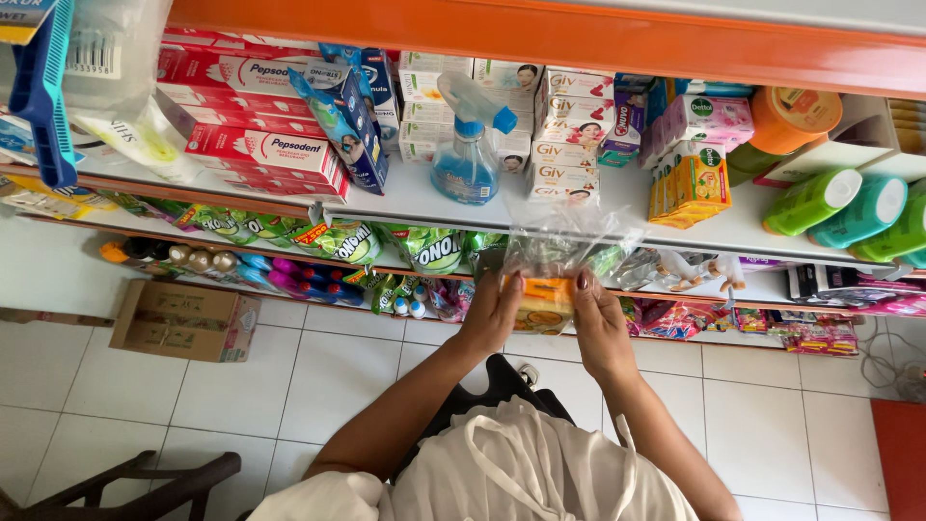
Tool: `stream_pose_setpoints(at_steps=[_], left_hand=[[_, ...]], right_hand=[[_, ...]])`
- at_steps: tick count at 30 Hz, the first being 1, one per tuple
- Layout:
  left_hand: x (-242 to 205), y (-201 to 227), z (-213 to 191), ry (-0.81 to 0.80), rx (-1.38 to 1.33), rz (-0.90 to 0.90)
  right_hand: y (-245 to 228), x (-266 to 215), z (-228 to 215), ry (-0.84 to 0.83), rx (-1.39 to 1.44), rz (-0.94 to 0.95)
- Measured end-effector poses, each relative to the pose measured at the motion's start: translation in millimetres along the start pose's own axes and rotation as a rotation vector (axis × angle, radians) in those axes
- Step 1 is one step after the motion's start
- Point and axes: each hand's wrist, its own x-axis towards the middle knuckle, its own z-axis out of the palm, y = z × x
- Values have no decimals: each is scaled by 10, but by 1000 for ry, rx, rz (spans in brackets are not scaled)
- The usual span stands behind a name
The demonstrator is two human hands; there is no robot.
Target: The person cleans a store shelf using a spray bottle and cloth, then handles a packaged item by removing it from plastic and placing it back on the shelf.
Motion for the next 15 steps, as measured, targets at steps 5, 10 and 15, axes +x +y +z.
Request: stream_pose_setpoints(at_steps=[5, 10, 15], left_hand=[[21, -64, 14, 216, -129, 151], [65, -38, -55, 251, -141, 2], [116, -100, -58, 165, -145, -53]], right_hand=[[-12, 40, -19, -53, -280, -218], [-73, 117, -134, -78, -397, -222], [-68, 166, -98, -31, -249, -99]])
